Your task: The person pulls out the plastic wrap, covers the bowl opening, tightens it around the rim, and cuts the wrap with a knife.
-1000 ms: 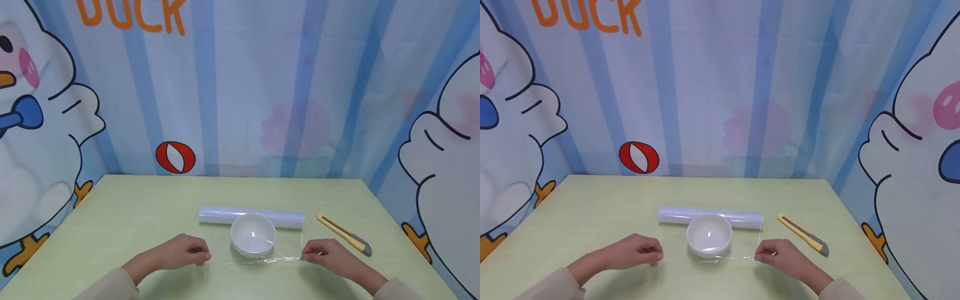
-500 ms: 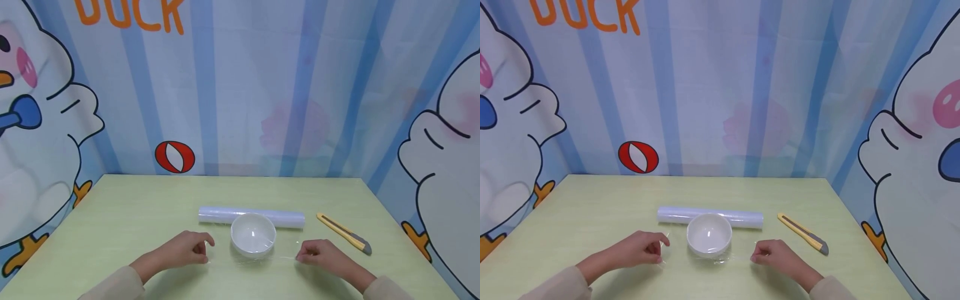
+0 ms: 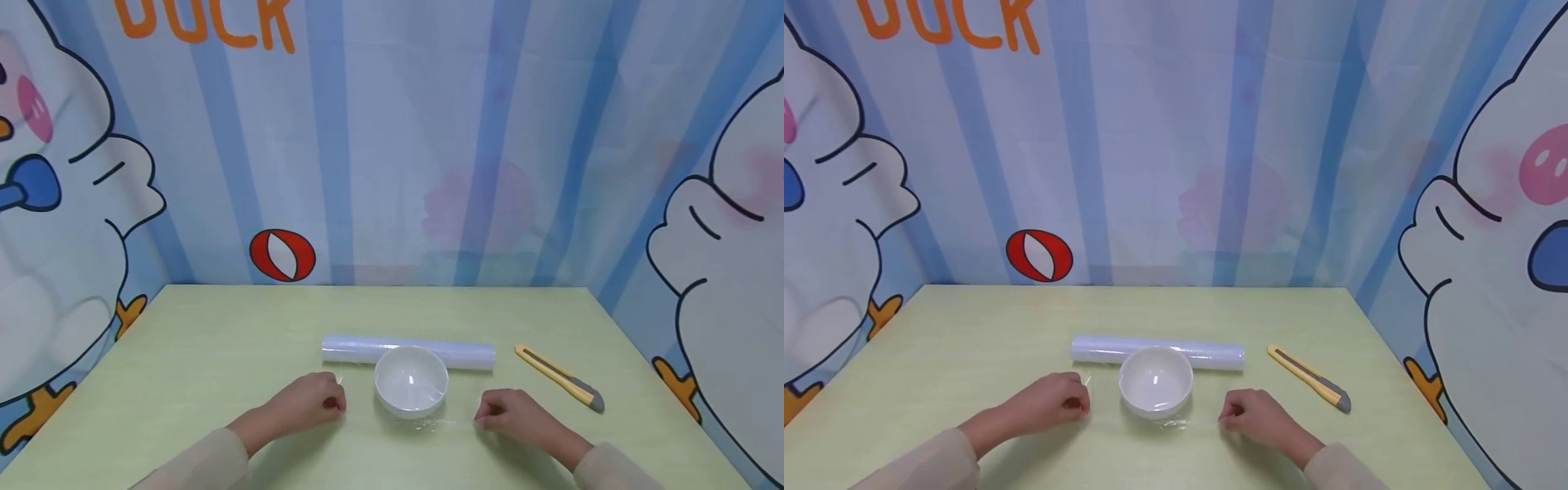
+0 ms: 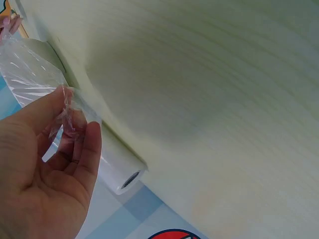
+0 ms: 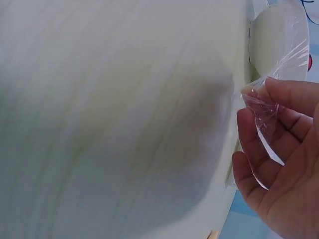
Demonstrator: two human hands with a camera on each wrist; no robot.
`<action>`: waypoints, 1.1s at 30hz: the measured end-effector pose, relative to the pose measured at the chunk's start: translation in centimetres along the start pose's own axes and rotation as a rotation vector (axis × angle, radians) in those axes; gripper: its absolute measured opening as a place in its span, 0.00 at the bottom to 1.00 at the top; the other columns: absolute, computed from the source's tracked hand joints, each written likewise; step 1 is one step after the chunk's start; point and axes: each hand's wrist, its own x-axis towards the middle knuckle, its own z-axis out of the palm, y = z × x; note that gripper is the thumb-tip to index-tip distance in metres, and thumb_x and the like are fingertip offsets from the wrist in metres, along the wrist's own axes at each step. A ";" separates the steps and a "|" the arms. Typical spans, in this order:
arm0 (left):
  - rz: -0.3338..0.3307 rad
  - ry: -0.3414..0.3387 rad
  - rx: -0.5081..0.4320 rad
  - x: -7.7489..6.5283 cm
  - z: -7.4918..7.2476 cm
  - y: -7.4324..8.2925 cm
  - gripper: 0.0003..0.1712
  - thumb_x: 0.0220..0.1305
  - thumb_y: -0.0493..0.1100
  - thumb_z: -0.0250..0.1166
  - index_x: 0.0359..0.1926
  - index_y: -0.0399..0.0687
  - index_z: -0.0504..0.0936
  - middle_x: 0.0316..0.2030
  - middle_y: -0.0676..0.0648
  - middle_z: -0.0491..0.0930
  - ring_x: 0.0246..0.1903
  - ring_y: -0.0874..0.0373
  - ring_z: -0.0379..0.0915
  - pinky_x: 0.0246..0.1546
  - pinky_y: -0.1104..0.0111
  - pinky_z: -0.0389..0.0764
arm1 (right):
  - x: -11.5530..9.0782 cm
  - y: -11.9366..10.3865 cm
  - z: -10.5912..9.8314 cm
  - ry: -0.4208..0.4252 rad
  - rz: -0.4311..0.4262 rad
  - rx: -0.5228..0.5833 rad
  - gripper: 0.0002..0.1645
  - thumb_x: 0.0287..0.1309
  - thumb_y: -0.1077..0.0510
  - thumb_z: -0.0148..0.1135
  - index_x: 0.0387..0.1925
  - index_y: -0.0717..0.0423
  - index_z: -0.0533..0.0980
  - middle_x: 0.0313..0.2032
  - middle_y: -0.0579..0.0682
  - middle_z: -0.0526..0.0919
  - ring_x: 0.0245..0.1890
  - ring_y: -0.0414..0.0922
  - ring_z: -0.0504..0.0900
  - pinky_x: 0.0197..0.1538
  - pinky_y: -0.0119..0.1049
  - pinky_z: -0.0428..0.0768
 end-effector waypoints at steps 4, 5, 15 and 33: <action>-0.062 0.019 -0.050 0.5 0.3 -0.1 0.06 0.52 0.37 0.66 0.23 0.51 0.79 0.28 0.55 0.68 0.28 0.66 0.61 0.30 0.75 0.67 | 0.4 0.1 0.2 0.010 -0.004 -0.024 0.06 0.51 0.57 0.63 0.23 0.52 0.76 0.22 0.41 0.78 0.21 0.31 0.66 0.26 0.27 0.66; -0.070 0.041 -0.052 0.6 0.3 0.0 0.07 0.51 0.36 0.67 0.22 0.51 0.79 0.29 0.54 0.67 0.30 0.64 0.61 0.31 0.74 0.66 | 0.5 0.0 0.2 0.014 -0.007 -0.029 0.06 0.51 0.57 0.63 0.23 0.51 0.76 0.22 0.41 0.77 0.22 0.32 0.66 0.26 0.27 0.66; -0.195 0.123 -0.013 1.5 0.4 0.5 0.08 0.49 0.36 0.68 0.21 0.54 0.79 0.30 0.51 0.64 0.34 0.55 0.57 0.33 0.67 0.61 | 1.8 0.2 0.4 0.064 -0.064 -0.122 0.07 0.50 0.59 0.62 0.21 0.49 0.73 0.20 0.38 0.74 0.22 0.34 0.67 0.26 0.28 0.66; -0.450 0.215 -0.255 4.6 1.6 0.9 0.02 0.51 0.39 0.67 0.25 0.46 0.81 0.25 0.52 0.80 0.25 0.62 0.69 0.26 0.71 0.70 | 5.2 -2.0 1.0 0.156 0.248 -0.058 0.03 0.54 0.58 0.62 0.26 0.51 0.77 0.22 0.45 0.77 0.23 0.40 0.70 0.27 0.32 0.68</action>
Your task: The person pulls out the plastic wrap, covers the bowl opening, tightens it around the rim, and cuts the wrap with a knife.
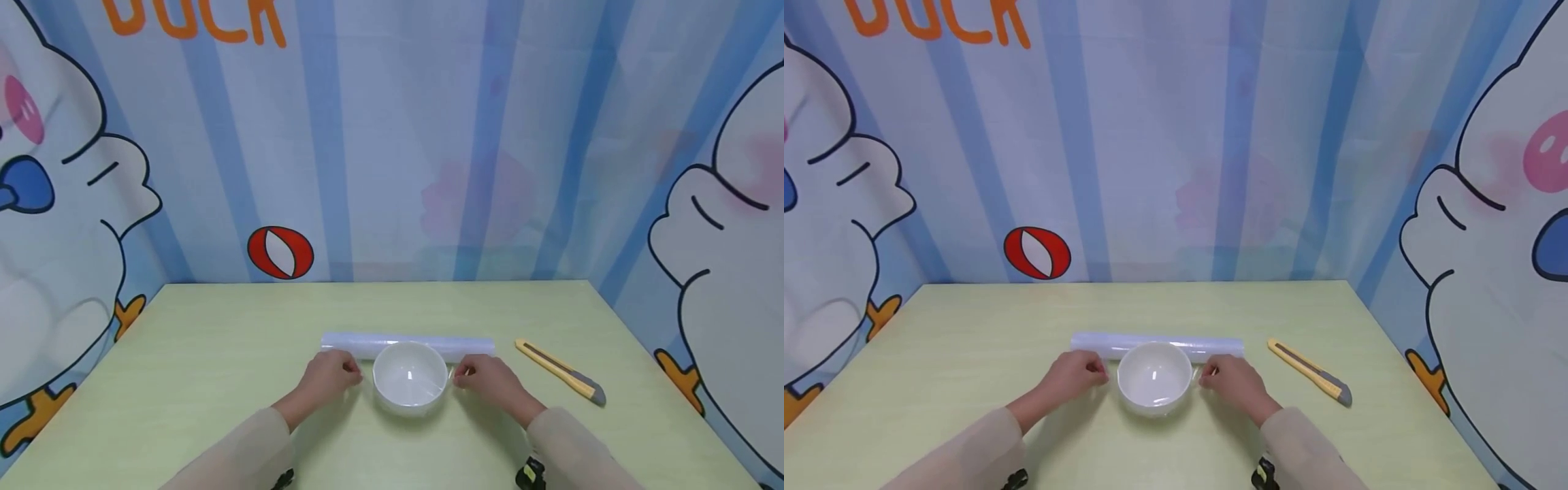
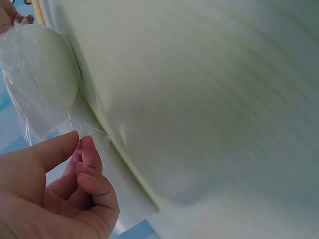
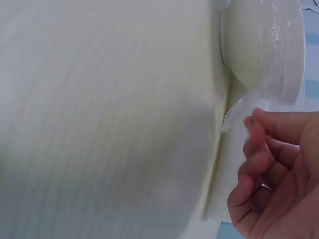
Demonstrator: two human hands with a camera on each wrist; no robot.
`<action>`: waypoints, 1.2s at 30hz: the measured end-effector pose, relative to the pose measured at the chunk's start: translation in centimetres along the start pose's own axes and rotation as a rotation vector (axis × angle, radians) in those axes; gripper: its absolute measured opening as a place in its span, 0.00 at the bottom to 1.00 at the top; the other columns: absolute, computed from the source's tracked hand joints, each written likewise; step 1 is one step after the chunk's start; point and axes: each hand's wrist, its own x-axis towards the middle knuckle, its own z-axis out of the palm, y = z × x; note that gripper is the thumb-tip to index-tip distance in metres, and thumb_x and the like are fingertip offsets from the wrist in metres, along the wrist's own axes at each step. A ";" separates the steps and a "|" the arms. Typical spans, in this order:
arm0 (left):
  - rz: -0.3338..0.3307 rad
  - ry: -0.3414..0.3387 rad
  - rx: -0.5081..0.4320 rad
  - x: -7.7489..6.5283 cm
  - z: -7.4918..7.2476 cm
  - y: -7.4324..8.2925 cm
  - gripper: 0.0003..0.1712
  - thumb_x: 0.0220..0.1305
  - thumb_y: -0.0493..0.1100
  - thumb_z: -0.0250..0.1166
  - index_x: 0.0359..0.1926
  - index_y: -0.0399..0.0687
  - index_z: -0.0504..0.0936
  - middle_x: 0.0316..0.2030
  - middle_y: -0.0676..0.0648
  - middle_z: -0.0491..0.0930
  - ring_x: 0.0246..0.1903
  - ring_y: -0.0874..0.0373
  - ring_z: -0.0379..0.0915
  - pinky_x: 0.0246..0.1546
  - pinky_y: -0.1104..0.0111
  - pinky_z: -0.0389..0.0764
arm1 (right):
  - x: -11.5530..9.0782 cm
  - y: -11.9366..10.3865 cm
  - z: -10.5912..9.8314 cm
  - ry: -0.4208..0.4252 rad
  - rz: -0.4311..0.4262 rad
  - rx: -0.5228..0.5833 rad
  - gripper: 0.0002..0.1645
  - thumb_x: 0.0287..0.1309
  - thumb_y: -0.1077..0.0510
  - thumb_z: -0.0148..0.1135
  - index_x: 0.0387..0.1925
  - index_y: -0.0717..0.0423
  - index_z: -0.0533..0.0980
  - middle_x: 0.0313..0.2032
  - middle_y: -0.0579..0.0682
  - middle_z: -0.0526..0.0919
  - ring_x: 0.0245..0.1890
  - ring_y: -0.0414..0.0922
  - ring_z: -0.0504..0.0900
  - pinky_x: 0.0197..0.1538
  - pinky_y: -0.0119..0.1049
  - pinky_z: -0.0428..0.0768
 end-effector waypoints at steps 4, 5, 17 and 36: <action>-0.080 0.024 -0.172 0.5 0.6 0.2 0.03 0.47 0.38 0.67 0.23 0.42 0.82 0.22 0.52 0.80 0.22 0.63 0.68 0.23 0.73 0.71 | 0.3 -0.2 0.4 0.001 0.047 0.194 0.04 0.54 0.62 0.60 0.26 0.57 0.77 0.21 0.48 0.81 0.21 0.40 0.76 0.27 0.33 0.75; -0.104 0.017 -0.226 0.6 0.8 0.3 0.03 0.47 0.37 0.67 0.23 0.41 0.83 0.20 0.52 0.78 0.20 0.63 0.68 0.22 0.73 0.71 | 0.4 -0.3 0.6 0.002 0.053 0.230 0.04 0.53 0.63 0.59 0.26 0.59 0.77 0.21 0.48 0.81 0.21 0.41 0.77 0.27 0.33 0.77; -0.267 -0.022 -0.679 0.3 2.0 1.5 0.07 0.50 0.29 0.59 0.33 0.27 0.78 0.26 0.48 0.79 0.24 0.62 0.72 0.31 0.69 0.80 | -0.1 -0.4 1.5 -0.022 0.186 0.587 0.10 0.53 0.62 0.54 0.34 0.64 0.78 0.23 0.45 0.84 0.25 0.37 0.81 0.28 0.29 0.75; -0.237 -0.291 -0.787 -1.8 1.5 2.2 0.32 0.55 0.44 0.61 0.60 0.37 0.67 0.52 0.44 0.74 0.46 0.54 0.72 0.46 0.61 0.73 | -3.2 -2.5 2.8 -0.101 0.155 0.836 0.34 0.51 0.67 0.49 0.63 0.68 0.61 0.62 0.64 0.66 0.53 0.48 0.68 0.44 0.35 0.68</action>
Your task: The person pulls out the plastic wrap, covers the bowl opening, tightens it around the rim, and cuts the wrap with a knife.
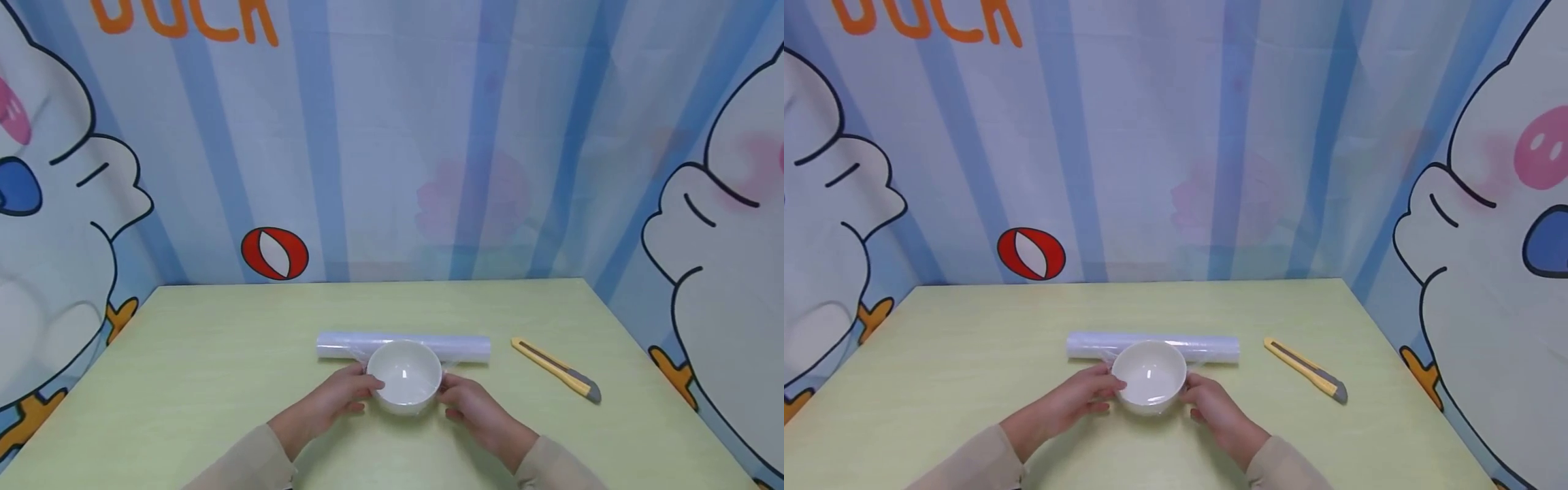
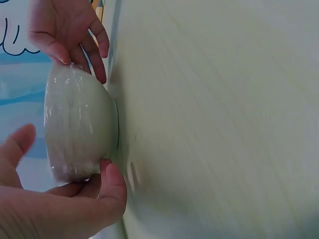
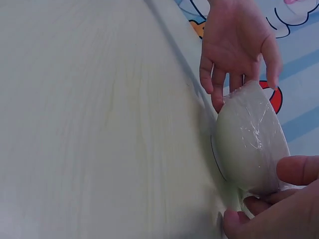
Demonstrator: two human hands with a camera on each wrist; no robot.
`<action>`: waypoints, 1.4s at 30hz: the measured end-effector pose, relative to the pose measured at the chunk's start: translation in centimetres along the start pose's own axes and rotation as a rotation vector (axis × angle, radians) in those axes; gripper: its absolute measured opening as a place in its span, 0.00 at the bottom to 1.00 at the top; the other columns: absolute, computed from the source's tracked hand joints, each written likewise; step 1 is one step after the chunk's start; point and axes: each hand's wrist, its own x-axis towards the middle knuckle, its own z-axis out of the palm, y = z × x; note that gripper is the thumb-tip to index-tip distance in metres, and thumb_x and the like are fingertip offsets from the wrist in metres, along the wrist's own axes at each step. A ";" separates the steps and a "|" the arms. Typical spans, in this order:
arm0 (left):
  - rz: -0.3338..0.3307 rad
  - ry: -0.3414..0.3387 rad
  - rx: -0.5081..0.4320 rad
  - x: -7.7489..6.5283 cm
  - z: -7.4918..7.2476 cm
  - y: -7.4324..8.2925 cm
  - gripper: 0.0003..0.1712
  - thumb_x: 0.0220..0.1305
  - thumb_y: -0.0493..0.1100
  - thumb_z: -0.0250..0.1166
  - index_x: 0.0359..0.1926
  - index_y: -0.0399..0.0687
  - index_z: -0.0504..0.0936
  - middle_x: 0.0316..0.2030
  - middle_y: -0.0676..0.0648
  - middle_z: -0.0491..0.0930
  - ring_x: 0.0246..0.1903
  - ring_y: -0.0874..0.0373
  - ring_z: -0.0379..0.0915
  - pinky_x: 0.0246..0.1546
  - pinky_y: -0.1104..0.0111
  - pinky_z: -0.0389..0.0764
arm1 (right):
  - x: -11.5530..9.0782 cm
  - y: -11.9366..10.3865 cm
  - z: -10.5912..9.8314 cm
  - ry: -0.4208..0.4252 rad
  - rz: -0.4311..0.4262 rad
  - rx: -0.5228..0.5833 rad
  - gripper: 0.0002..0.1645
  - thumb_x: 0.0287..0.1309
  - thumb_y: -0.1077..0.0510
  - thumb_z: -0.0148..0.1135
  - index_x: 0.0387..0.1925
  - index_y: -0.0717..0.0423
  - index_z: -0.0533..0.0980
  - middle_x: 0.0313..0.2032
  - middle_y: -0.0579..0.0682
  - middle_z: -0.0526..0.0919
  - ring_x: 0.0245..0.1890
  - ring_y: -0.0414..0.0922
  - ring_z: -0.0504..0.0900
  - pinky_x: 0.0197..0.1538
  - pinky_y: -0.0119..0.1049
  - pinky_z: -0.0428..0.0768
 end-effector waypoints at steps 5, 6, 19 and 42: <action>-0.007 -0.015 0.065 0.0 0.9 0.2 0.38 0.53 0.51 0.66 0.62 0.43 0.64 0.59 0.44 0.69 0.55 0.50 0.65 0.48 0.56 0.70 | -0.4 -0.3 0.5 -0.033 0.014 0.047 0.39 0.50 0.67 0.50 0.66 0.67 0.54 0.63 0.64 0.64 0.58 0.52 0.63 0.50 0.39 0.65; -0.002 -0.009 0.074 0.1 1.1 0.2 0.41 0.52 0.52 0.68 0.64 0.43 0.62 0.60 0.44 0.67 0.57 0.49 0.63 0.50 0.53 0.69 | -0.4 -0.3 0.6 -0.037 0.017 0.056 0.40 0.49 0.67 0.50 0.67 0.67 0.53 0.62 0.64 0.65 0.57 0.53 0.63 0.51 0.40 0.65; 0.085 0.157 0.157 0.3 4.2 -0.3 0.64 0.42 0.47 0.75 0.67 0.32 0.39 0.61 0.31 0.58 0.60 0.37 0.57 0.62 0.44 0.57 | -0.4 0.0 2.2 -0.024 -0.041 0.103 0.53 0.34 0.72 0.48 0.69 0.64 0.46 0.68 0.64 0.53 0.65 0.58 0.51 0.66 0.58 0.46; 0.133 0.163 0.197 0.2 3.5 0.1 0.60 0.39 0.45 0.76 0.65 0.34 0.47 0.58 0.35 0.65 0.56 0.43 0.64 0.58 0.49 0.64 | 0.1 -0.1 2.2 0.045 -0.009 0.175 0.45 0.36 0.73 0.46 0.65 0.70 0.56 0.59 0.62 0.65 0.35 0.42 0.64 0.35 0.30 0.62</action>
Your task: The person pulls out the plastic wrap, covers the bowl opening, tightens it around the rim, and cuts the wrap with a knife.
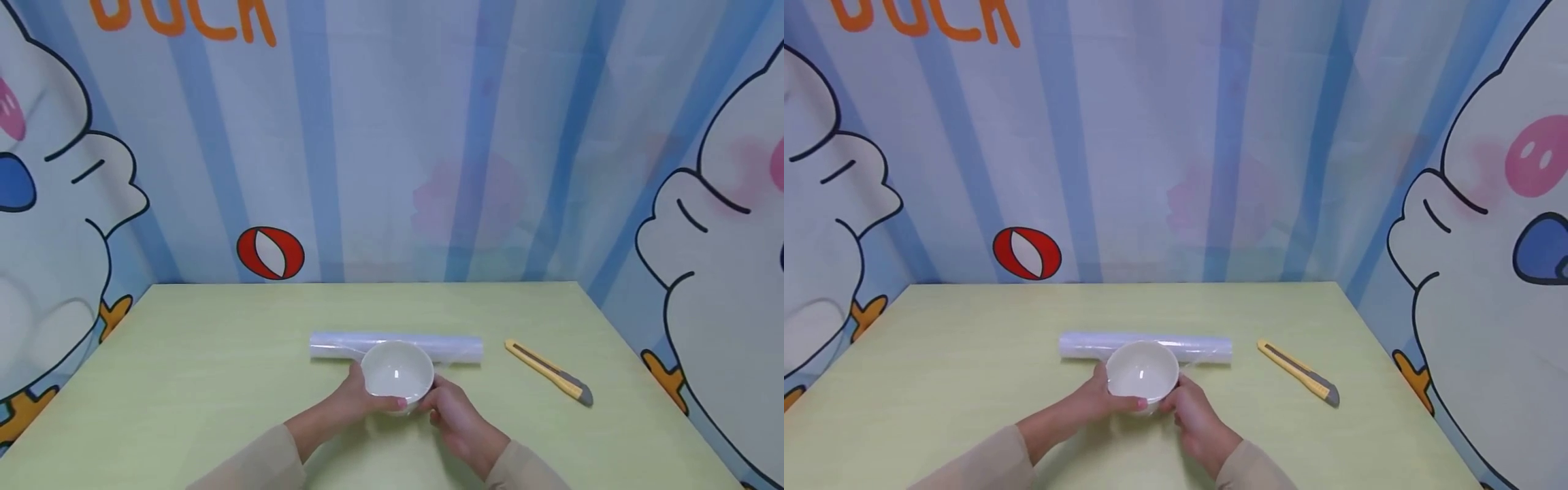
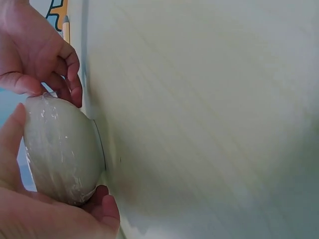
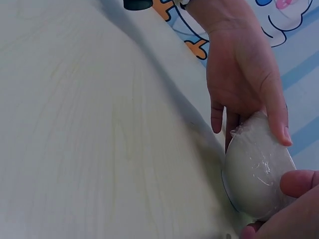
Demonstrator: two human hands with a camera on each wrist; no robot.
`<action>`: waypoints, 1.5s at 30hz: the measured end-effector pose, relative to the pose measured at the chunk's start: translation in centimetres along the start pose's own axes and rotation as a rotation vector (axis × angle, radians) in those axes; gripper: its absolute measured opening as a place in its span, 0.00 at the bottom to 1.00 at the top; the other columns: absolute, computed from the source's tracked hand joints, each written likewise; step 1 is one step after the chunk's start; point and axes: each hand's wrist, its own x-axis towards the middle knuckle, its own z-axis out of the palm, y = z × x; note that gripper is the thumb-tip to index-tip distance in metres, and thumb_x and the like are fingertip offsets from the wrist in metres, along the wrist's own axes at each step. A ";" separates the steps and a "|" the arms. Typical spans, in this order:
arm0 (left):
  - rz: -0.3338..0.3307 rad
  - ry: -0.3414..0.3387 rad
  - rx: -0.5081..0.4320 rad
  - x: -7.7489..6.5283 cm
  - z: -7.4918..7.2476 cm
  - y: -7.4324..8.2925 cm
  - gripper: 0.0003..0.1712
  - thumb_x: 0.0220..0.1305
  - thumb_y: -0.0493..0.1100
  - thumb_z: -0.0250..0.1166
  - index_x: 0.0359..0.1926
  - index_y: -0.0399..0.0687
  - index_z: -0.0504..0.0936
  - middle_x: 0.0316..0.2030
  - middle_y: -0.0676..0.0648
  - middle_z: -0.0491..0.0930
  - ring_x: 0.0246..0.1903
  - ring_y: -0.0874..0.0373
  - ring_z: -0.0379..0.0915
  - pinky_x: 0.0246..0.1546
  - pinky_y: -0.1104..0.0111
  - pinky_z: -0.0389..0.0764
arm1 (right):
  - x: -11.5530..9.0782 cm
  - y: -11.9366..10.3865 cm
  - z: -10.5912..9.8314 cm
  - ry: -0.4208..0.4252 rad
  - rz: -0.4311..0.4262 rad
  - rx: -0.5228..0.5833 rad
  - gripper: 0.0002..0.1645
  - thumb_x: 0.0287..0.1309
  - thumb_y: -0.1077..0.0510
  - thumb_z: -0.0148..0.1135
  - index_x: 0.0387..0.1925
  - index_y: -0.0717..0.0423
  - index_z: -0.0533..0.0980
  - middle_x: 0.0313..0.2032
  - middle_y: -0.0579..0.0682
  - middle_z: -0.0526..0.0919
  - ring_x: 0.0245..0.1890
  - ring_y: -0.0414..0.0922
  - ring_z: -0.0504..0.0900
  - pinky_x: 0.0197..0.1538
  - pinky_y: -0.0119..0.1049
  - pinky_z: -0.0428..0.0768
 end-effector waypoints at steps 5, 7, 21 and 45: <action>-0.060 -0.002 0.056 0.7 -0.1 0.3 0.63 0.39 0.50 0.76 0.67 0.34 0.45 0.59 0.34 0.63 0.56 0.43 0.62 0.58 0.49 0.63 | 0.7 -0.3 -0.6 -0.010 -0.001 0.024 0.38 0.38 0.73 0.46 0.60 0.71 0.61 0.47 0.55 0.72 0.30 0.41 0.64 0.31 0.27 0.62; -0.103 0.002 0.085 0.9 -0.2 0.4 0.64 0.39 0.51 0.76 0.67 0.34 0.44 0.60 0.33 0.62 0.57 0.41 0.61 0.59 0.48 0.63 | 0.9 -0.4 -1.1 -0.022 0.007 0.031 0.32 0.41 0.73 0.46 0.55 0.71 0.63 0.39 0.50 0.73 0.30 0.40 0.65 0.31 0.27 0.63; -0.104 0.237 0.091 -1.0 1.5 0.5 0.68 0.37 0.49 0.77 0.66 0.28 0.39 0.59 0.24 0.58 0.58 0.31 0.59 0.58 0.44 0.64 | 3.7 -3.0 -6.3 0.300 -0.183 -0.340 0.18 0.49 0.69 0.46 0.44 0.68 0.69 0.39 0.56 0.75 0.35 0.45 0.75 0.39 0.35 0.73; -0.025 0.299 0.091 -1.3 2.6 0.4 0.69 0.33 0.48 0.78 0.66 0.31 0.41 0.58 0.28 0.57 0.57 0.34 0.56 0.56 0.42 0.64 | 7.2 -2.0 -8.6 0.110 -0.430 -1.448 0.31 0.50 0.51 0.66 0.56 0.57 0.71 0.49 0.58 0.78 0.50 0.56 0.75 0.51 0.53 0.74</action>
